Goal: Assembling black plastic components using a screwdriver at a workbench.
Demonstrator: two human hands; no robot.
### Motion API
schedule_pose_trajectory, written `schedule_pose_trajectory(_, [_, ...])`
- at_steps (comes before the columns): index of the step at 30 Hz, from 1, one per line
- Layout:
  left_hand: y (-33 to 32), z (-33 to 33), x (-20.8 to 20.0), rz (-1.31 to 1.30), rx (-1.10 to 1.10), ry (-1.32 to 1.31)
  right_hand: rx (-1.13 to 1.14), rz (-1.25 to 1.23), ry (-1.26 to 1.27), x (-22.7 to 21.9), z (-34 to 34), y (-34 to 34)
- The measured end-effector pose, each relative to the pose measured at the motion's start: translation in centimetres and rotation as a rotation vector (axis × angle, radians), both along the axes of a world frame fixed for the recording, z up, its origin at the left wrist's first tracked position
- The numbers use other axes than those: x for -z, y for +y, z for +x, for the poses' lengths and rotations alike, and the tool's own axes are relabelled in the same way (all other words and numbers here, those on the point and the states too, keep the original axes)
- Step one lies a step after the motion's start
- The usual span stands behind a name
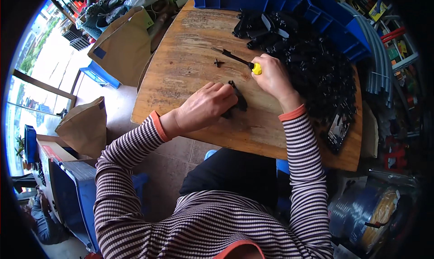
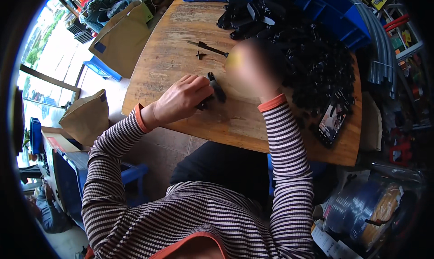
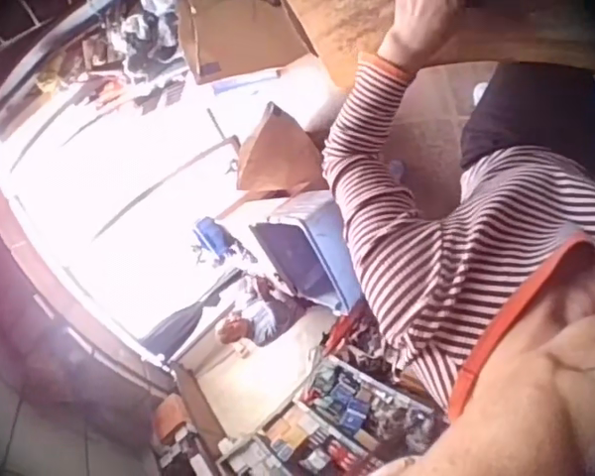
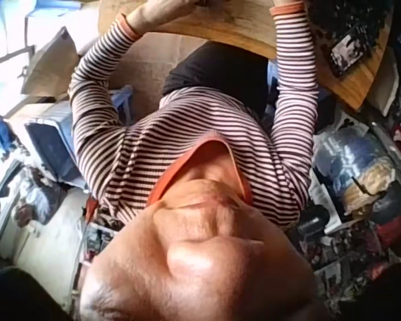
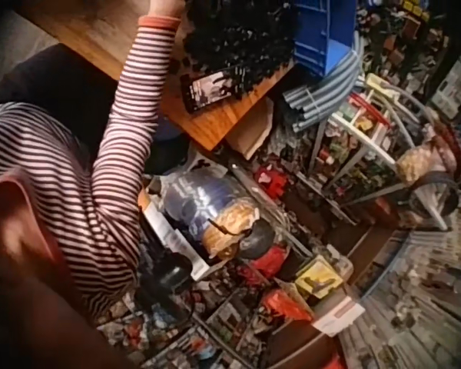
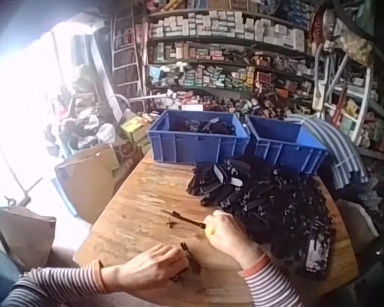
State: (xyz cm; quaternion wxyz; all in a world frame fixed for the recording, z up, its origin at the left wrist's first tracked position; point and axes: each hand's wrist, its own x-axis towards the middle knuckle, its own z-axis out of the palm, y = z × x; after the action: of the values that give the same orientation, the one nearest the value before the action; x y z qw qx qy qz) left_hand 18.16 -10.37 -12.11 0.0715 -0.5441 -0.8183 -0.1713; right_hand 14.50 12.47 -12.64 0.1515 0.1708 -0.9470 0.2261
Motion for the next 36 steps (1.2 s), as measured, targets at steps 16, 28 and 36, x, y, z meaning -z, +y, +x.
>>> schedule_pose_trajectory(16, [6.2, 0.2, 1.7, 0.121, 0.188, 0.022, 0.026, -0.251, 0.116, -2.5, 7.9, 3.2])
schedule_pose_trajectory(28, [5.7, 1.3, 1.8, 0.050, 0.269, -0.076, -0.054, -0.049, 0.116, -0.9, 8.3, 2.9])
schedule_pose_trajectory(36, [5.5, 1.2, 1.2, 0.034, 0.283, -0.025, -0.070, -0.546, 0.002, -3.4, 5.6, 2.3])
